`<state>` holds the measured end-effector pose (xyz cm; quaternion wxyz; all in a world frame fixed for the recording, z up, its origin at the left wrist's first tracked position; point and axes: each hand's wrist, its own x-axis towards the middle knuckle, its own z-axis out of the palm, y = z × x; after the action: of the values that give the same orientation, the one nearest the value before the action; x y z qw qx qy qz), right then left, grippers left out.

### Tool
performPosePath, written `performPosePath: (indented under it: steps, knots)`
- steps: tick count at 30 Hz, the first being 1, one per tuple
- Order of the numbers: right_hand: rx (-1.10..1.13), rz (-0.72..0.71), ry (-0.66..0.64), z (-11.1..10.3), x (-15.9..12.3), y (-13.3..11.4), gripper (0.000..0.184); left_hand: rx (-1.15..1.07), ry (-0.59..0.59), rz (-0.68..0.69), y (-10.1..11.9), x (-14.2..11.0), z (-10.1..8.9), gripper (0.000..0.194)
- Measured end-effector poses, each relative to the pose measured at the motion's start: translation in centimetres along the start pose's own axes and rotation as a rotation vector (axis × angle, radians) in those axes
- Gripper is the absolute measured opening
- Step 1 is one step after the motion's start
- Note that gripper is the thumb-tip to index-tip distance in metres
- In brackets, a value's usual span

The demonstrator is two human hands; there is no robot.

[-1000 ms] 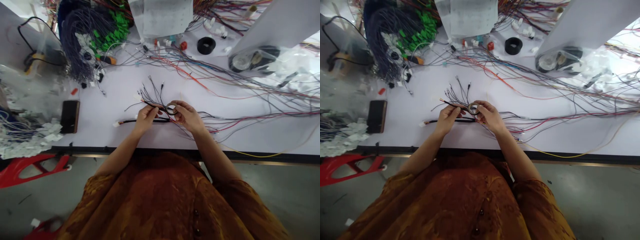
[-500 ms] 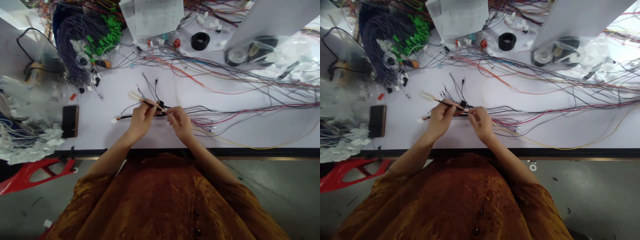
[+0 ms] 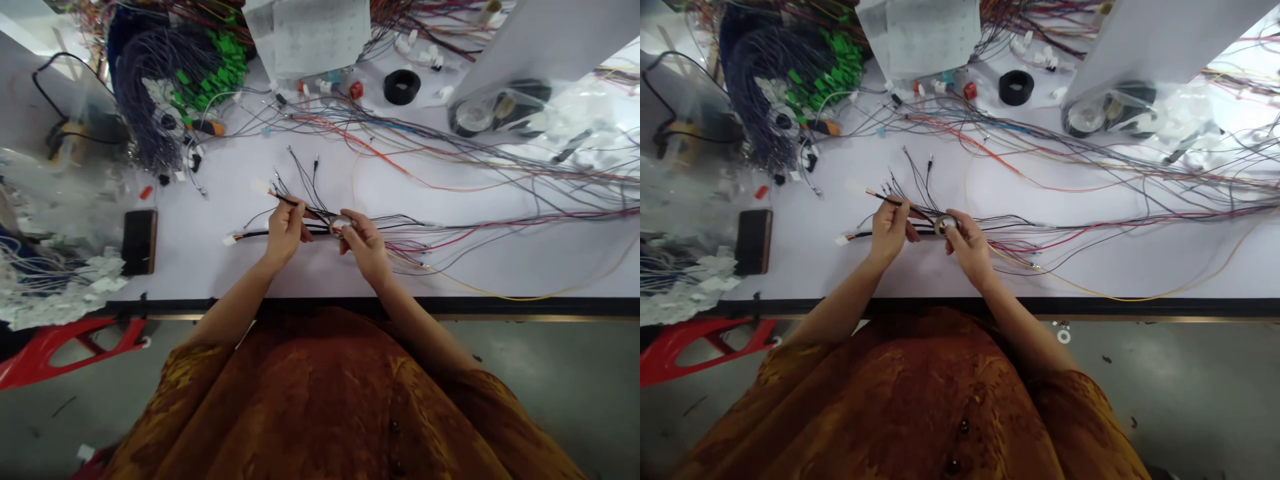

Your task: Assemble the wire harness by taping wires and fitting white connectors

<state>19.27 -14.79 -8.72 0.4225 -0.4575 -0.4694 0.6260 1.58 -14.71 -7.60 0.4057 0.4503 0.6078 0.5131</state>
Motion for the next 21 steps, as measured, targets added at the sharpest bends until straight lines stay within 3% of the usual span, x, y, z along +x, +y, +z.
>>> performPosePath:
  steps: [4,8,10,12,15,17,21]
  knots:
    - [-0.355,-0.293,-0.012,1.6,-2.2,1.5,0.036,0.035,-0.106,-0.025,1.6,1.0,0.7,0.031]
    - [-0.525,-0.393,-0.128,1.5,-2.3,1.7,0.019,0.06,-0.178,-0.021,3.1,0.5,0.9,0.028]
    - [-0.454,-0.353,-0.045,0.7,-1.4,1.0,0.012,0.245,-0.233,0.138,3.9,-0.2,0.8,0.021]
    - [-0.254,-0.2,0.023,-0.1,0.1,0.1,0.015,0.503,-0.363,0.351,4.5,-1.1,0.6,0.014]
    - [0.06,0.064,-0.085,-0.9,2.5,-1.1,0.028,0.644,-0.564,0.54,4.7,-2.1,0.0,0.012]
    - [0.175,0.147,-0.124,-1.4,3.6,-1.4,0.033,0.522,-0.527,0.498,3.8,-2.2,-0.5,0.013]
    - [0.219,0.161,0.028,-2.7,3.8,-0.9,0.037,0.033,-0.127,0.109,0.4,-1.3,-1.6,0.027]
